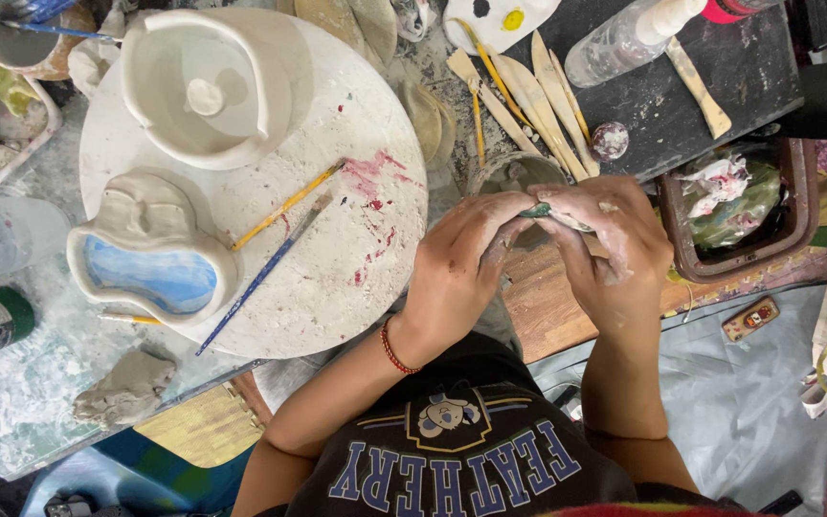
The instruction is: The person mixes a gray clay-like substance in a small container using a wooden stick. They then pick up a small piece of green clay and knead it by hand, breaking off small pieces and adding them to the container.
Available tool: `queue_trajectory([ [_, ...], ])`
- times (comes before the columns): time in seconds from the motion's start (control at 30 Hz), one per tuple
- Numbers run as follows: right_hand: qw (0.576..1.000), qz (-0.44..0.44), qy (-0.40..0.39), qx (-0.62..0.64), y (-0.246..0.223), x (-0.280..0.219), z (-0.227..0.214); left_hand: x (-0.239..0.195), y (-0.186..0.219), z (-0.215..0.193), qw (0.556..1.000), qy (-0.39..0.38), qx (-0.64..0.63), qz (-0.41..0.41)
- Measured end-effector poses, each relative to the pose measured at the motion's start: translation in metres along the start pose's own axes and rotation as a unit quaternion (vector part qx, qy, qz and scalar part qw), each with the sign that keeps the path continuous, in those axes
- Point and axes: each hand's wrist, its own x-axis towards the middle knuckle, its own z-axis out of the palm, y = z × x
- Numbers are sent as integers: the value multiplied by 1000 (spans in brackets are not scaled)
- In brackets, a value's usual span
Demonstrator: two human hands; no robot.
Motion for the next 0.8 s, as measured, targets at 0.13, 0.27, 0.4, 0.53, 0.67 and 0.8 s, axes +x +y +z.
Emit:
queue_trajectory([
  [0.13, 999, 26, 11, -30, -5, -3, 4, 1, -4, 5, 1000, 19, 19, 12],
  [0.27, 995, -23, 31, -94, -4, -6, 10, 1, -6, 6, 999, 21, 29, 3],
  [0.4, 998, 43, 36, -27, -4, -9, 10, 2, -6, 5, 1000, 8, 16, 3],
  [0.53, 995, 98, 11, -8, -4, -9, 0, 3, 1, 3, 999, -16, -4, -50],
  [0.67, 992, 127, 5, -8, 0, -7, -3, 3, 4, -2, 998, -16, 1, -52],
  [0.8, 994, 109, -4, -17, 0, -4, -4, 3, 5, -3, 998, -12, -10, -58],
])
